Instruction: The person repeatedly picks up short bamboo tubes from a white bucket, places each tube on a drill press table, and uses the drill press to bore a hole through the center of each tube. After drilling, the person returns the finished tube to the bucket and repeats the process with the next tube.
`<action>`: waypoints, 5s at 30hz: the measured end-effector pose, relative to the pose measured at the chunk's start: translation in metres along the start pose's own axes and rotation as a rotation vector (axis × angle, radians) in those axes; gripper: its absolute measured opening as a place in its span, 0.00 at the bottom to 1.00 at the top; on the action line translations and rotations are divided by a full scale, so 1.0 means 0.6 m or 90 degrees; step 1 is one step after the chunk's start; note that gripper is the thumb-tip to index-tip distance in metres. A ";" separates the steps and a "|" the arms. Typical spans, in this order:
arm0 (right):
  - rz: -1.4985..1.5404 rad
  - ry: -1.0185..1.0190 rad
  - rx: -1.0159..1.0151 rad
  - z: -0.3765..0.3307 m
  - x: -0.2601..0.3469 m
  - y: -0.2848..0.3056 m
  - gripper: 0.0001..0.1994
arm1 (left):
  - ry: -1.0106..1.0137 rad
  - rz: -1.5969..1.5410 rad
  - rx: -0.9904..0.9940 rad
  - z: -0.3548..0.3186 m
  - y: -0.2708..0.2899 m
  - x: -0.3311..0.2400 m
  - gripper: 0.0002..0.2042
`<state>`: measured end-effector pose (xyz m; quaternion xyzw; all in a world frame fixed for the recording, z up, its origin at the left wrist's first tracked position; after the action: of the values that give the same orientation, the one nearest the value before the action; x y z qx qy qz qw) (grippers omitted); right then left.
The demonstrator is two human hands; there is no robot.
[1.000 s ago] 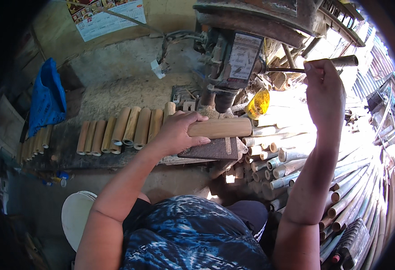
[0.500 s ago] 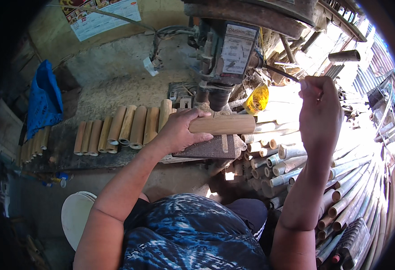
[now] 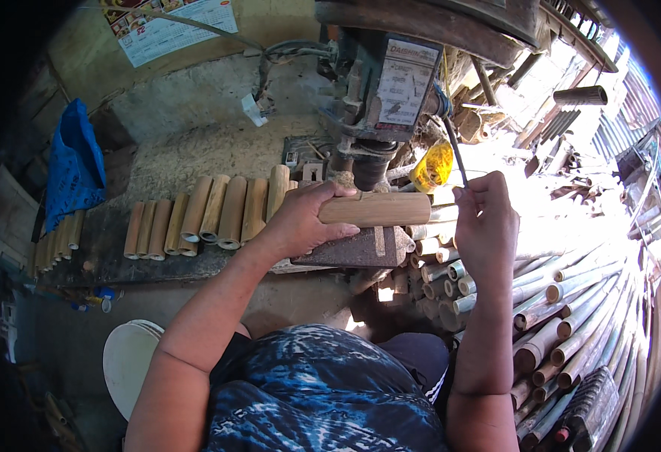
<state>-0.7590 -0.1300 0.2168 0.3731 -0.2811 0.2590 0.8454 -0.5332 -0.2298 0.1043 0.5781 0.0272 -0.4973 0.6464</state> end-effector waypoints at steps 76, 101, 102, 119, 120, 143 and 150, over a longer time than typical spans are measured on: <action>-0.029 0.141 -0.104 0.085 0.112 0.094 0.13 | 0.095 -0.076 0.057 -0.058 0.067 0.061 0.28; -0.026 0.187 -0.129 0.028 0.103 0.077 0.06 | 0.092 -0.046 0.049 -0.064 0.070 0.057 0.28; -0.038 0.178 -0.125 0.026 0.102 0.075 0.06 | 0.096 -0.046 0.051 -0.064 0.070 0.057 0.28; -0.015 -0.034 0.057 0.049 -0.063 -0.103 0.08 | 0.123 -0.063 0.069 -0.065 0.066 0.059 0.29; -0.041 -0.109 0.092 0.050 -0.064 -0.097 0.08 | 0.111 -0.060 0.063 -0.064 0.067 0.058 0.28; -0.042 0.170 -0.128 0.042 0.116 0.077 0.09 | 0.050 -0.054 0.030 -0.047 0.051 0.046 0.27; -0.089 0.208 -0.127 0.017 0.098 0.065 0.08 | 0.068 -0.021 0.049 -0.047 0.054 0.042 0.27</action>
<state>-0.7456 -0.1019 0.2807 0.2591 -0.1379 0.2279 0.9284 -0.4834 -0.2287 0.1027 0.6278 0.0521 -0.4772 0.6127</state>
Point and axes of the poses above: each hand's wrist, its own z-axis towards the middle knuckle, its own y-axis out of the back of the hand, x = y × z, the point moved 8 cm from there along z, towards the middle knuckle, and after that the axes turned 14 degrees about z, right-handed, at the moved point
